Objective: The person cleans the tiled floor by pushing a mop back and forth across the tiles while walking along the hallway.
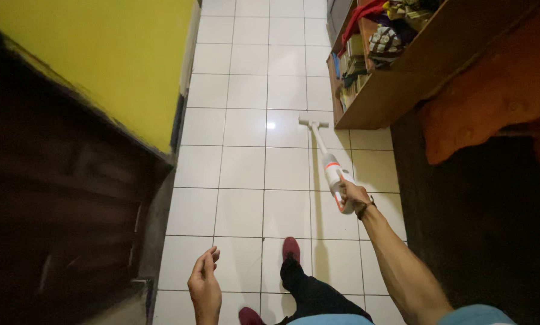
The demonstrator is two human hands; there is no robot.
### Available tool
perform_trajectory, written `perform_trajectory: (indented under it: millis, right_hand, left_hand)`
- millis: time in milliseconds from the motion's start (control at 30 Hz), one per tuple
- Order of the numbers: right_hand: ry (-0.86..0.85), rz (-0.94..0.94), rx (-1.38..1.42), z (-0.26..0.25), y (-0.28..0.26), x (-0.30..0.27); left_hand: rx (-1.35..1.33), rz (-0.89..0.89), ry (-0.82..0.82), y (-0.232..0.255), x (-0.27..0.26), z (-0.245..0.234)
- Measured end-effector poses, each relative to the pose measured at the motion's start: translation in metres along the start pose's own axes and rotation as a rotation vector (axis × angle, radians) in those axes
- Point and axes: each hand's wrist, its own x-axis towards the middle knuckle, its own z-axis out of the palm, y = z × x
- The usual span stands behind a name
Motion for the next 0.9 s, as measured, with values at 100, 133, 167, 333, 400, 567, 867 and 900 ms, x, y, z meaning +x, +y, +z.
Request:
perform_trajectory:
  millis: [100,133,167,333,400,567,867,900]
  right_hand:
    - [0.058,-0.024,-0.09,0.004,0.004,-0.058]
    - [0.078,-0.048,-0.144,0.005,0.006,-0.076]
    - [0.082,-0.056,-0.143,0.007,0.007,-0.093]
    - [0.178,-0.077,-0.165,0.001,0.034,-0.175]
    - [0.141,-0.102,-0.098,0.003,0.053,-0.199]
    - [0.071,-0.128,-0.061,-0.006,0.119,-0.272]
    - [0.3,-0.009,-0.365,-0.073,0.242,-0.395]
    - [0.306,-0.011,-0.36,-0.081,0.258,-0.396]
  left_hand:
    - [0.031,0.021,-0.002,-0.005,-0.014,-0.023]
    - [0.022,0.014,-0.005,-0.01,-0.018,-0.032]
    - [0.014,0.009,-0.009,-0.015,-0.023,-0.042]
    - [0.005,0.06,-0.029,-0.048,-0.041,-0.098]
    - [0.049,0.045,-0.017,-0.063,-0.053,-0.121]
    - [0.034,-0.062,0.015,-0.104,-0.078,-0.176]
    - [0.112,-0.136,-0.027,-0.177,-0.09,-0.228]
    - [0.112,-0.131,-0.034,-0.175,-0.085,-0.226]
